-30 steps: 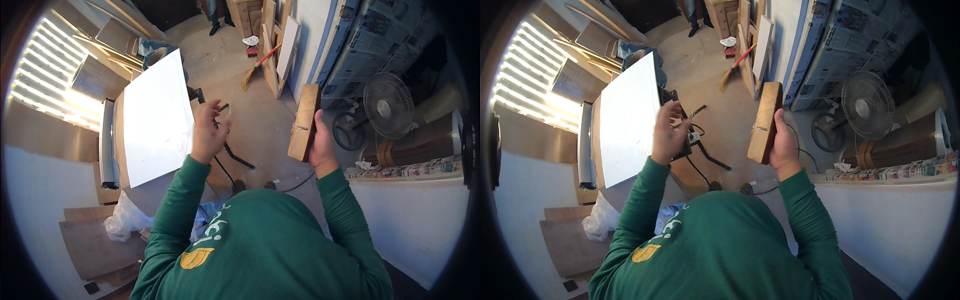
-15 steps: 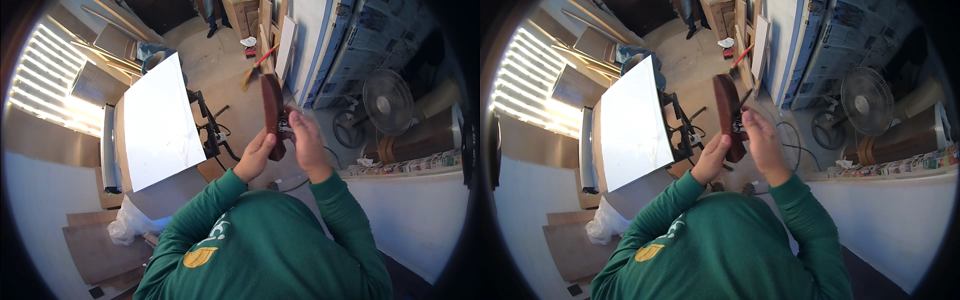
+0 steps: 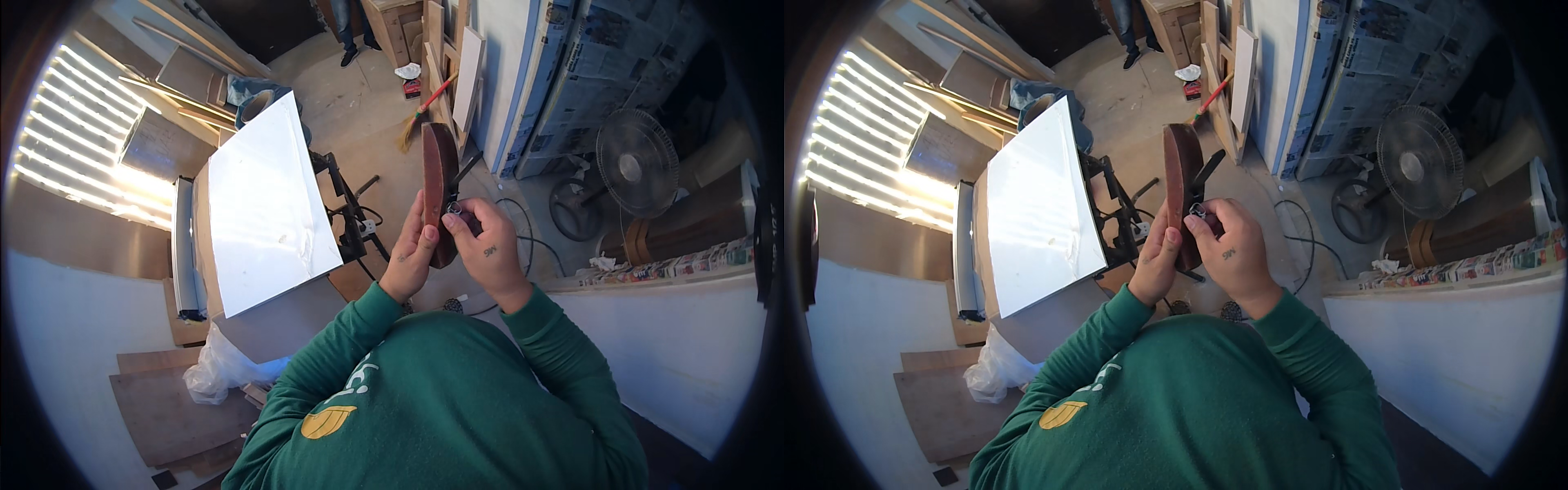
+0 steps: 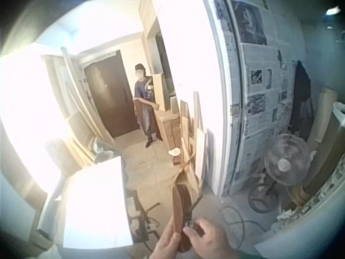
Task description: The person sands the edge of a white board using a hand sander, then uses the same sander to smooth the surface and edges of a small wooden block.
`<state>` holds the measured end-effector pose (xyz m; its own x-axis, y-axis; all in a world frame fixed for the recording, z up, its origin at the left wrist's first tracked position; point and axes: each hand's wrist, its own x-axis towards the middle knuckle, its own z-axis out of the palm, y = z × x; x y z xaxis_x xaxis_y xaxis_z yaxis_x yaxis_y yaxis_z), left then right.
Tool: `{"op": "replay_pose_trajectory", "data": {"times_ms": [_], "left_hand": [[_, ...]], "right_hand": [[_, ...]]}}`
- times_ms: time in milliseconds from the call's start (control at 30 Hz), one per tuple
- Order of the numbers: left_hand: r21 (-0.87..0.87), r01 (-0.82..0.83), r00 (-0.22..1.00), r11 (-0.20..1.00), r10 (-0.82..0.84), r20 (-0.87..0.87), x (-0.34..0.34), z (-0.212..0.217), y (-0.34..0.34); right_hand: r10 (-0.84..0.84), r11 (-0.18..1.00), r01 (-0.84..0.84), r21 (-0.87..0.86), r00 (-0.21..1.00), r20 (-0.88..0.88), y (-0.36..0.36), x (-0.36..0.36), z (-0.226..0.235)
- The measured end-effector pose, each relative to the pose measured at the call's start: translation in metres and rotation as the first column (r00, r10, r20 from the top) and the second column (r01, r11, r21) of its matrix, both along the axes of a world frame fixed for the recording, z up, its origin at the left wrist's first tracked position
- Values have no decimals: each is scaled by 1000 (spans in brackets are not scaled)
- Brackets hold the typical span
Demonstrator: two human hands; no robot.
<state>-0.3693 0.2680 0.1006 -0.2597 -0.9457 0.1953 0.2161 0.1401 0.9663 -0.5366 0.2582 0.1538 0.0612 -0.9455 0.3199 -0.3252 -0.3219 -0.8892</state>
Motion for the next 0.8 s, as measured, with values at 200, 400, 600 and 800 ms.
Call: {"op": "replay_pose_trajectory", "data": {"times_ms": [200,400,600,800], "left_hand": [[9,-56,994,998,55,95,6,-5,3],[34,-115,992,993,113,65,6,-13,2],[256,-103,989,961,125,-73,31,-11,3],[211,-111,989,971,129,-76,51,-11,11]], "right_hand": [[67,982,-85,168,992,111,-10,0,-6],[71,983,-86,165,993,93,-15,11,-24],[-25,871,-397,289,553,833,-17,-15,-7],[210,838,-241,490,970,118,-31,-35,-20]]}}
